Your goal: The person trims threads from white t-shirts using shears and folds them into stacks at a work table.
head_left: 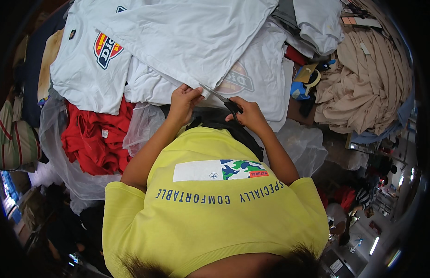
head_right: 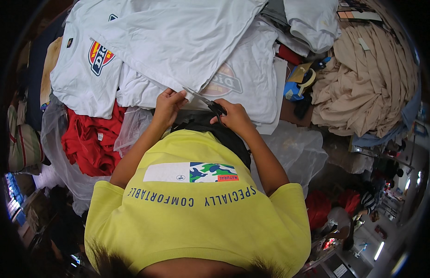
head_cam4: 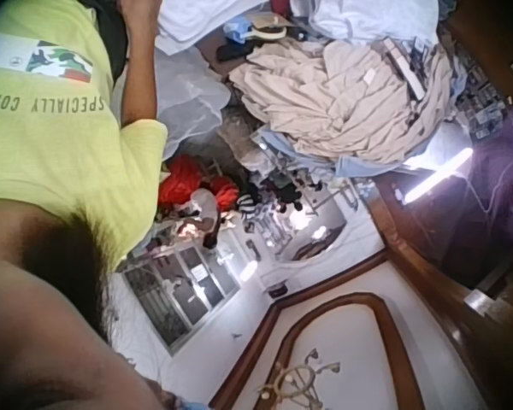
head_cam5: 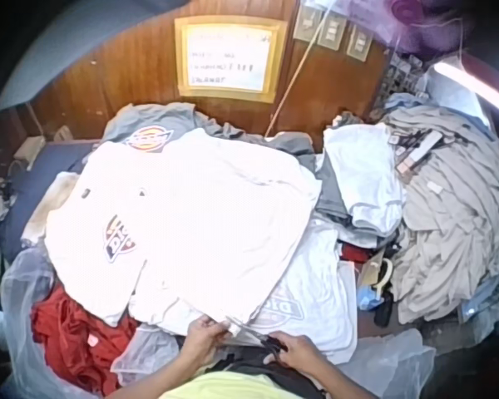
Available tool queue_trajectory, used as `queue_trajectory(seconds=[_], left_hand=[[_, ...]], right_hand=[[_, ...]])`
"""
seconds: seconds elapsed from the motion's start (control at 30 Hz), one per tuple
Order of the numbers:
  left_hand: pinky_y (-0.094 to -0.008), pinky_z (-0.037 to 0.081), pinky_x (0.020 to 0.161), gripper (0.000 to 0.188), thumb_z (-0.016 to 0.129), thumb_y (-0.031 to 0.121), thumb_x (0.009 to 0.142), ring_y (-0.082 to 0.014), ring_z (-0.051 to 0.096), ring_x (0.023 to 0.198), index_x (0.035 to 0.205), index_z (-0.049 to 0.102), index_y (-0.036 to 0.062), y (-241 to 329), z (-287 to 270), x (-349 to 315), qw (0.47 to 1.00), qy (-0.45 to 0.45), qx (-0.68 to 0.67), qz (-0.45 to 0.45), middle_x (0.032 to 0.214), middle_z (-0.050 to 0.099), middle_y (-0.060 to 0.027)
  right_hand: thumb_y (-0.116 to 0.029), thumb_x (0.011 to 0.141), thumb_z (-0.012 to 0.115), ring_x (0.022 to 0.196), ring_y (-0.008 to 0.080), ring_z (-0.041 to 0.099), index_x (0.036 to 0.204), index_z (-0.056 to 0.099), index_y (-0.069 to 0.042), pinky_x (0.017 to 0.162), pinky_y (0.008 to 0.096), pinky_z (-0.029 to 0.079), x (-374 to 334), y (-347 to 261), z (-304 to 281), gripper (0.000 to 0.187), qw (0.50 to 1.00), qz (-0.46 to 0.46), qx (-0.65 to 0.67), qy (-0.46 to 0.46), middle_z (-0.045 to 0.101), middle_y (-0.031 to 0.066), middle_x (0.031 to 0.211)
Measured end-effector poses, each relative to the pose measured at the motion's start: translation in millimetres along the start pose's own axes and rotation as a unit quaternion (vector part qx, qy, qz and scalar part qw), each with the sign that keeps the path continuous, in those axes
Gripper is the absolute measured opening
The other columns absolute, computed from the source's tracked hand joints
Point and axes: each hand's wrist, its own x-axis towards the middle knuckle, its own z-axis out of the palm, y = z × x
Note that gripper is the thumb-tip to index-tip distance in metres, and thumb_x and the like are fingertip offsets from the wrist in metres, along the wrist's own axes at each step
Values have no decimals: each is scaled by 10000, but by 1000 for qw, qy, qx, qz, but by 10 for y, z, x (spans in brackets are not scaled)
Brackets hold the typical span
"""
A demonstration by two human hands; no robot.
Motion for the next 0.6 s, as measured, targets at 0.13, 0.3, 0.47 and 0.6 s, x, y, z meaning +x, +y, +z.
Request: queue_trajectory(seconds=[0.13,0.3,0.47,0.6], left_hand=[[-252,519,697,243,639,-9,755,-136,609,762,967,520,-7,15,9,-5,999,-8,29,22,862,617,-60],[-249,519,705,259,637,-17,745,-135,611,757,977,522,-10,34,-20,-18,999,-17,39,30,856,618,-67],[-248,518,702,264,643,-6,748,-132,611,743,985,528,-14,56,2,-41,998,-18,41,34,852,617,-62],[-246,516,705,252,638,-9,756,-130,607,754,985,532,-12,77,4,-36,999,-24,39,24,859,616,-58]], right_hand=[[-161,554,818,470,136,465,1098,548,-68,488,266,392,24,206,114,615,996,-60,-13,59,497,52,589],[-212,576,792,595,204,546,1099,558,-106,558,318,434,77,-156,57,582,992,-76,-84,59,567,88,739],[-247,552,808,545,216,558,1076,566,-110,544,323,435,122,-281,66,593,998,-16,-63,23,563,66,622],[-250,548,834,456,158,477,1051,573,-80,481,283,394,122,-20,150,592,997,-41,-23,59,484,50,500]])
